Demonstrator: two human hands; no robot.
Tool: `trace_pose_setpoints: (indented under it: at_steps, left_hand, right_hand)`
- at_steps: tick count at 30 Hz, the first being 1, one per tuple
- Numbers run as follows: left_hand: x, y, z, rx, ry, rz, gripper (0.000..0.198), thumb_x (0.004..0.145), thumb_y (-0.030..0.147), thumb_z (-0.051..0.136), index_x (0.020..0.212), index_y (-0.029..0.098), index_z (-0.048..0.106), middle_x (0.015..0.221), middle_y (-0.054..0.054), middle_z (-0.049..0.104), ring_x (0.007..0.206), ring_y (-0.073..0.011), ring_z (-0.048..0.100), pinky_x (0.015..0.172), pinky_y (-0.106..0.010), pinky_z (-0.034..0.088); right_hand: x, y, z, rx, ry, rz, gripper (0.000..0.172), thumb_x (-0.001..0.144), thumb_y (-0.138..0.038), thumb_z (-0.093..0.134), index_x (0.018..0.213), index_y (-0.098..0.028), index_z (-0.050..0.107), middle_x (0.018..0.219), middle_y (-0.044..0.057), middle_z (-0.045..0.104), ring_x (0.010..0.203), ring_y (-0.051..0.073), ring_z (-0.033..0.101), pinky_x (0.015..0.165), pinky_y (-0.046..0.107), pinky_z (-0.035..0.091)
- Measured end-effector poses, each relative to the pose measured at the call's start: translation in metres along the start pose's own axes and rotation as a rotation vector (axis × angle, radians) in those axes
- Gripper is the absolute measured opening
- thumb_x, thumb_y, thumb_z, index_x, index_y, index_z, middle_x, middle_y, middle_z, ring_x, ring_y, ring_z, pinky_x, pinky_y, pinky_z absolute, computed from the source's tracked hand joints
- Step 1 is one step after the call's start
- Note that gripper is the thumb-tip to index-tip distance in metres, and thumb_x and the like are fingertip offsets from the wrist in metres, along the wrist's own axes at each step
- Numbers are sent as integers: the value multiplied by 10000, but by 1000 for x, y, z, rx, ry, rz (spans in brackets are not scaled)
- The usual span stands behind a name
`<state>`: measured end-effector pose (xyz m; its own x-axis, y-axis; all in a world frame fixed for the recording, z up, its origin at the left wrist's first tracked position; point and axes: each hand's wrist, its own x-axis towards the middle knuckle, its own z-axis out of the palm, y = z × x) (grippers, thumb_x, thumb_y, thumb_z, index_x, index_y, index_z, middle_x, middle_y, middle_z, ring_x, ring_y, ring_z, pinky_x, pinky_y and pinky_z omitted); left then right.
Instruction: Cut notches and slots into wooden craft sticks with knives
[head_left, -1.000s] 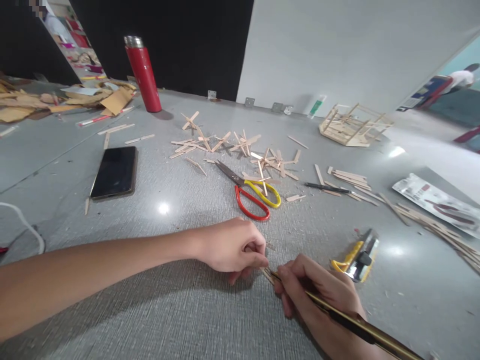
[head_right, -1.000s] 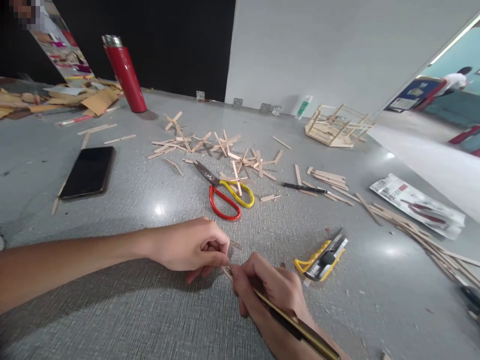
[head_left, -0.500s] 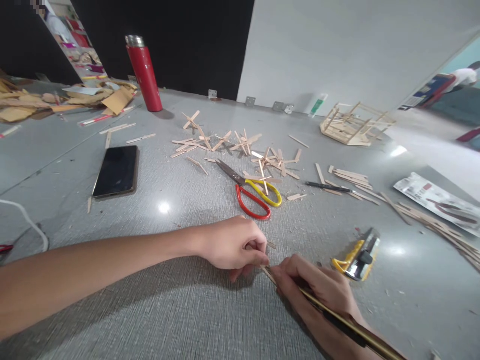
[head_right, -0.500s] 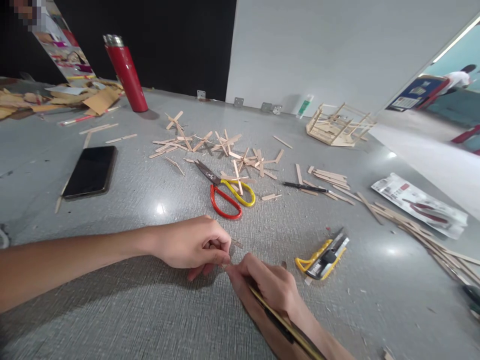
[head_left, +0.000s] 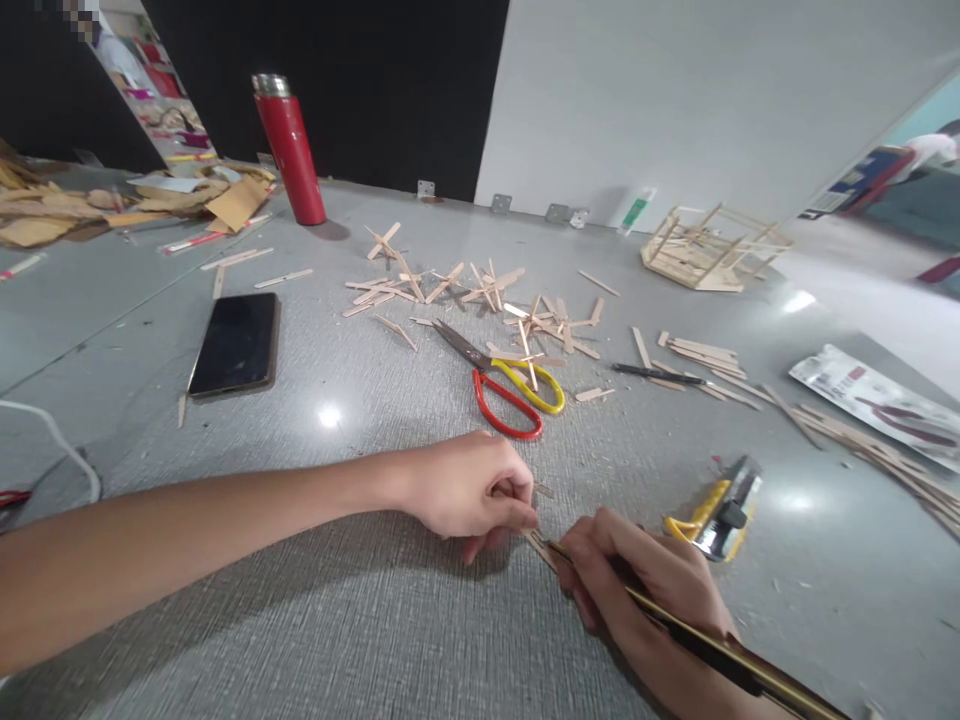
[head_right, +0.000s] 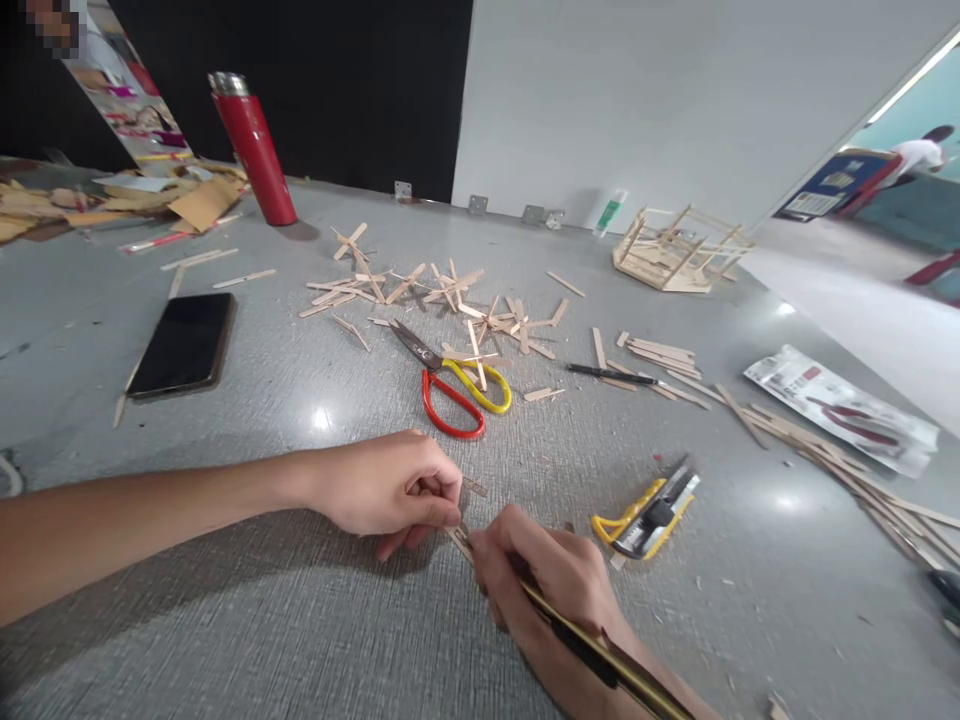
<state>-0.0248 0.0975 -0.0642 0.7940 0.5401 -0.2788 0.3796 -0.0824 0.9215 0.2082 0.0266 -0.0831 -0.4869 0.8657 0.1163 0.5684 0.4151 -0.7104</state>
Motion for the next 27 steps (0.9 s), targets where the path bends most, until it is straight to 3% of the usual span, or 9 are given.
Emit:
trace_pose_setpoints:
  at_steps: [9, 21, 27]
  left_hand:
    - [0, 0, 0, 0, -2, -10, 310, 965, 290, 587, 674, 187, 557, 536, 32, 604, 409, -73, 542, 485, -190, 412]
    - [0, -1, 2, -8, 20, -22, 275, 961, 278, 596, 705, 178, 583, 566, 28, 629, 402, -66, 541, 494, -194, 429]
    - [0, -4, 4, -32, 31, -44, 268, 960, 314, 594, 730, 178, 594, 587, 18, 633, 427, -94, 594, 451, -200, 419]
  right_hand:
    - [0, 0, 4, 87, 9, 101, 331, 1081, -371, 525, 781, -237, 561, 535, -77, 567, 450, 85, 496, 476, 215, 398]
    - [9, -6, 2, -150, -11, -88, 371, 1090, -312, 463, 734, -247, 378, 574, -88, 370, 457, 84, 334, 463, 254, 275]
    - [10, -6, 0, -73, -21, -5, 430, 1102, -374, 446, 695, -234, 444, 547, -75, 441, 444, 78, 392, 460, 239, 309]
